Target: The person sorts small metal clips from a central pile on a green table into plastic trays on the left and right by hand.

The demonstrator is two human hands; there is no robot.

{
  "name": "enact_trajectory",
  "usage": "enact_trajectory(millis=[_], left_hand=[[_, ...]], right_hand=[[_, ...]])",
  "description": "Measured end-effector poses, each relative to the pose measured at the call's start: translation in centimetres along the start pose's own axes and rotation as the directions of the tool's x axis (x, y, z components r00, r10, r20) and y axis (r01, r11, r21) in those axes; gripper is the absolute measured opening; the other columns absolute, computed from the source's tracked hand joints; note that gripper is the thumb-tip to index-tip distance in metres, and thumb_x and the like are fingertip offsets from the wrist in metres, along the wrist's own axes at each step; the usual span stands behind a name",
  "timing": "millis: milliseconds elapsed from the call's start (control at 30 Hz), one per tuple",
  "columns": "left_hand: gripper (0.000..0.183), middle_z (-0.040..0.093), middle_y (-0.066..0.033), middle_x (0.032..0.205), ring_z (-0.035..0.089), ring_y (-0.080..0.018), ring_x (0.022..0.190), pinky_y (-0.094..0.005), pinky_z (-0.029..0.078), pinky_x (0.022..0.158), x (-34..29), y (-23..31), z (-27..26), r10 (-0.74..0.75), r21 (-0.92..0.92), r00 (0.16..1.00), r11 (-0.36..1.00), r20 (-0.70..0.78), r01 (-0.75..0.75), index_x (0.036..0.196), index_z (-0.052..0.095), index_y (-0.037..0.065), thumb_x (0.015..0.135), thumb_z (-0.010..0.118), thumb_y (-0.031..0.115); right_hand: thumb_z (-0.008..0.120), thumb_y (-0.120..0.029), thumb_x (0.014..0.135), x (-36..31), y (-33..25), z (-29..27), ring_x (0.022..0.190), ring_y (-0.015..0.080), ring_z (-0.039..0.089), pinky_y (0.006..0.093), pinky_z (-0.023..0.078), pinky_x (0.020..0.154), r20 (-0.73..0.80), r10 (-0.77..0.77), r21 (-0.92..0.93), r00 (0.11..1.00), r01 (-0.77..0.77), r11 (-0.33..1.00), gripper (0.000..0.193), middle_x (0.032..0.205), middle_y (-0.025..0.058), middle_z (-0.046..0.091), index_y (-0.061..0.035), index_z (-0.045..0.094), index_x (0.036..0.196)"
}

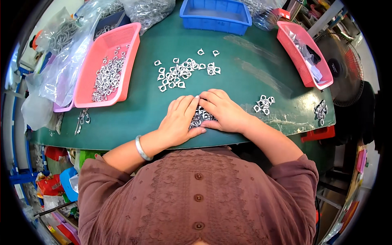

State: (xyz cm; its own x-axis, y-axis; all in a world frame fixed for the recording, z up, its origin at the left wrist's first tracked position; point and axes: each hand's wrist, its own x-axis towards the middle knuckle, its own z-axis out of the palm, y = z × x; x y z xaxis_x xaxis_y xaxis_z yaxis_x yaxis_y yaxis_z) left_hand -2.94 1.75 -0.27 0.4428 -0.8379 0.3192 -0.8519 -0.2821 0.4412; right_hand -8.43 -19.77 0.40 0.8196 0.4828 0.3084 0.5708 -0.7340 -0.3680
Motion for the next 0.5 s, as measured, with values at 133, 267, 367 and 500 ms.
enact_trajectory(millis=[133,267,367,500], left_hand=[[0.078,0.047,-0.0206,0.130,0.045,-0.0391,0.120,-0.0483,0.036,0.103,0.6,-0.4,0.0,0.008,0.024,1.000,1.000,-0.019,-0.007,0.134,0.046,-0.003,0.074,0.080,0.034],[0.058,0.054,-0.0147,0.113,0.053,-0.0349,0.103,-0.0432,0.045,0.089,1.3,-0.6,-0.3,-0.012,0.038,1.000,0.999,0.012,0.011,0.119,0.055,0.000,0.075,0.078,0.030],[0.049,0.055,-0.0127,0.103,0.055,-0.0336,0.095,-0.0412,0.048,0.081,1.5,-1.0,-0.2,0.010,0.058,1.000,0.998,0.027,-0.012,0.112,0.057,0.002,0.076,0.077,0.027],[0.041,0.054,-0.0126,0.100,0.055,-0.0342,0.094,-0.0417,0.049,0.080,1.8,-1.2,-0.3,-0.023,0.099,0.995,0.995,0.092,0.014,0.110,0.058,0.004,0.078,0.075,0.024]], right_hand=[[0.075,-0.028,0.077,0.1,-0.4,0.0,0.104,0.0297,0.052,0.0409,0.044,0.092,-0.059,0.006,-0.039,0.998,-0.008,0.999,0.049,0.110,0.0123,0.056,-0.0021,0.060,0.116],[0.071,-0.025,0.080,0.0,-0.8,0.1,0.087,0.0267,0.056,0.0384,0.049,0.075,-0.085,0.015,-0.108,0.996,-0.024,0.994,0.034,0.094,0.0091,0.055,-0.0057,0.061,0.106],[0.068,-0.024,0.083,0.1,-1.0,0.3,0.081,0.0270,0.058,0.0386,0.051,0.069,-0.077,0.029,-0.170,0.997,-0.042,0.985,0.026,0.089,0.0089,0.053,-0.0066,0.060,0.101],[0.066,-0.025,0.085,0.1,-0.7,0.8,0.080,0.0272,0.059,0.0382,0.051,0.067,-0.089,0.032,-0.196,0.996,-0.049,0.979,0.023,0.089,0.0088,0.054,-0.0072,0.060,0.098]])
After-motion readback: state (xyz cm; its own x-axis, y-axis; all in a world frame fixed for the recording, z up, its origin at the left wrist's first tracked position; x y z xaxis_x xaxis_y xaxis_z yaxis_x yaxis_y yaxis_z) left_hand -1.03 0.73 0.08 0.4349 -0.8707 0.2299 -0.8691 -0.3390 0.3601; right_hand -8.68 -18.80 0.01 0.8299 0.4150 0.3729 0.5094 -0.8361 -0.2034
